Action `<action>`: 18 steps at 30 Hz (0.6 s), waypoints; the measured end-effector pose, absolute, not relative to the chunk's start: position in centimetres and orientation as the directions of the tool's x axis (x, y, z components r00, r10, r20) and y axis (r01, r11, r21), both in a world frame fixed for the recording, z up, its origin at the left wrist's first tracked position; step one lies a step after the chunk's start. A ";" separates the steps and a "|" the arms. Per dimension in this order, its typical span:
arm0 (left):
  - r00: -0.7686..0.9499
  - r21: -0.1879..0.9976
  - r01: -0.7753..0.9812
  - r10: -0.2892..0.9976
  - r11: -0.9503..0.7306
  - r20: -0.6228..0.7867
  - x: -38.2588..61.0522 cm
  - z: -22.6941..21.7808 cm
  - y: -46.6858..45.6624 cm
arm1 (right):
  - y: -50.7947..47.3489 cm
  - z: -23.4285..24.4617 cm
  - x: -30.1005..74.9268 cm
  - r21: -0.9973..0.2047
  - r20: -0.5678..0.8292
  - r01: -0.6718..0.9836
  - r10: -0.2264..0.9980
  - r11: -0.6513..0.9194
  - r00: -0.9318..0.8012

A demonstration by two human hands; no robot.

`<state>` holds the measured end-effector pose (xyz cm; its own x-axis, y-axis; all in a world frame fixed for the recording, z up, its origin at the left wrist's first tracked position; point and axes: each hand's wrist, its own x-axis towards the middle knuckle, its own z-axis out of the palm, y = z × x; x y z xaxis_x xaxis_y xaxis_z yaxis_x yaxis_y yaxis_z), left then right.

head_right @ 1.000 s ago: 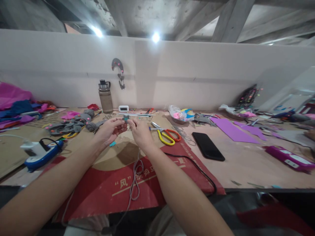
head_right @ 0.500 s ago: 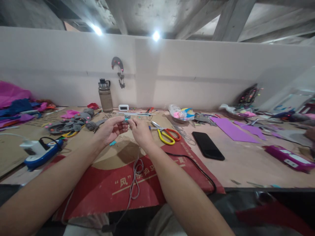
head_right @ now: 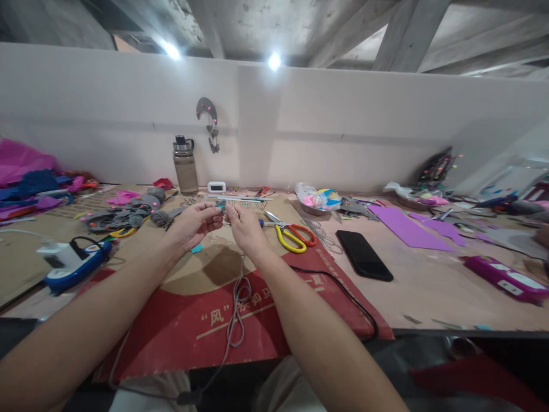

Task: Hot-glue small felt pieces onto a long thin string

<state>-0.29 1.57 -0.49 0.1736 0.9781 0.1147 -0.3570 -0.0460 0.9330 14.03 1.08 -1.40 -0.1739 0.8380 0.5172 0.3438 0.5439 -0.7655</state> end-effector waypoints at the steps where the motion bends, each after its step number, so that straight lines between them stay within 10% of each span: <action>1: 0.160 0.930 -0.363 0.980 -0.055 0.120 -0.3 -0.5 1.6 | 1.0 -1.3 14.0 -0.765 0.515 0.344 0.838 0.544 -0.179; 18: 0.000 0.953 -0.267 0.989 -0.142 0.147 -0.2 -0.2 1.3 | 0.4 -1.0 14.0 -0.723 0.526 0.410 0.827 0.557 -0.196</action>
<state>-0.19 1.27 -0.22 -0.0002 0.9891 0.1475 -0.2671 -0.1422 0.9531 14.03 0.36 -1.03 -0.1964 0.8275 0.5260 0.4096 0.5567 -0.7227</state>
